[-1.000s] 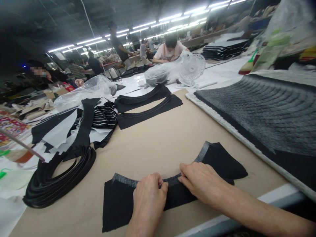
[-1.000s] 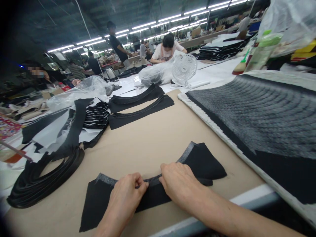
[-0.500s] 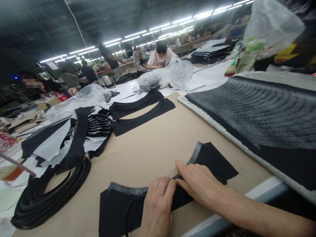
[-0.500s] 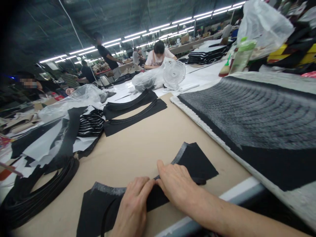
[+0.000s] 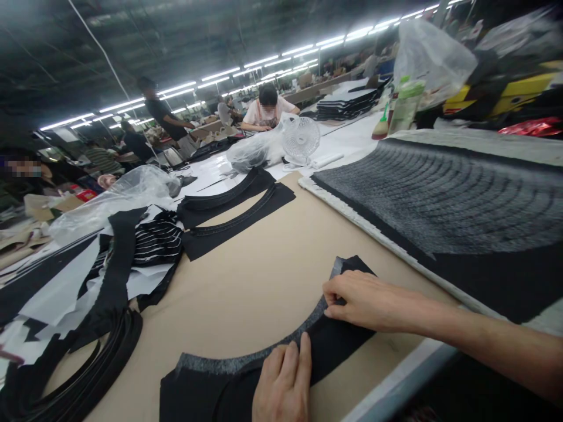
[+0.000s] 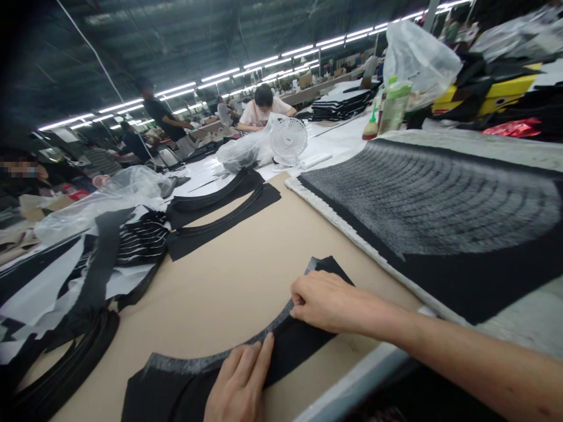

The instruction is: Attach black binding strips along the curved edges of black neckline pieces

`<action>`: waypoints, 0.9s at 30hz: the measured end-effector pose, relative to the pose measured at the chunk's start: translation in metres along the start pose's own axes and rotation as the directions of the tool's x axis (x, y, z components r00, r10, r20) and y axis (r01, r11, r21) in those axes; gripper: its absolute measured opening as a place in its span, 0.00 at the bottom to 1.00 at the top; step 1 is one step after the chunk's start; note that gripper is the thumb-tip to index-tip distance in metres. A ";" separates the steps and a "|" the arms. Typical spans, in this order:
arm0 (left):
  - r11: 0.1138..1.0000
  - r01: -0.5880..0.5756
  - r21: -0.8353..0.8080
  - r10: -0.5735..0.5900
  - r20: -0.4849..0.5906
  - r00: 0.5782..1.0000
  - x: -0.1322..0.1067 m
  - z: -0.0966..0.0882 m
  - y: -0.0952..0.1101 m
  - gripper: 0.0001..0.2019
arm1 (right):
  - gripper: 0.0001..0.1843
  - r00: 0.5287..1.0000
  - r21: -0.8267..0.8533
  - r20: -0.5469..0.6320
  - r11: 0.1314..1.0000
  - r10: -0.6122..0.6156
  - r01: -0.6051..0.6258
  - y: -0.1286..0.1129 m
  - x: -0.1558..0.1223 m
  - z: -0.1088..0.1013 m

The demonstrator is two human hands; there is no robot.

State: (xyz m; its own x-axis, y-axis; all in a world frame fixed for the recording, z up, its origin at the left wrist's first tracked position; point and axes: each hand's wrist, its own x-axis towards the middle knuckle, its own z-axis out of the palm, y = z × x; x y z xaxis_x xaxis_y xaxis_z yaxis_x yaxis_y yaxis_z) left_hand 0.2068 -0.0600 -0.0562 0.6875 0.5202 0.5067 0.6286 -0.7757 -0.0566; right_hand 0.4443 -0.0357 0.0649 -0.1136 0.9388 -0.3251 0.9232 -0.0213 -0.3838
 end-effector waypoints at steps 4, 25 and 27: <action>0.998 -0.025 0.062 0.025 0.001 1.000 0.002 -0.003 0.000 0.24 | 0.08 1.000 -0.053 -0.024 0.999 -0.009 0.008 -0.004 0.003 -0.001; 0.984 -0.051 0.169 0.040 0.066 0.997 0.019 -0.014 0.005 0.21 | 0.06 0.987 -0.192 -0.146 0.981 -0.066 0.037 0.005 0.006 0.019; 0.993 -0.023 0.119 0.016 0.058 0.998 0.026 -0.014 0.009 0.19 | 0.07 0.981 -0.177 -0.177 0.983 -0.078 0.046 0.009 0.004 0.023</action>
State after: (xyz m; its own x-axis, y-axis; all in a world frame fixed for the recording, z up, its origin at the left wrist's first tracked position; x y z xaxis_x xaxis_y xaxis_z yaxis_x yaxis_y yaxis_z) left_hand 0.2250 -0.0585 -0.0311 0.7175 0.5273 0.4550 0.6514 -0.7394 -0.1703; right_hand 0.4434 -0.0400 0.0404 -0.1185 0.9836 -0.1361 0.9674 0.0835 -0.2392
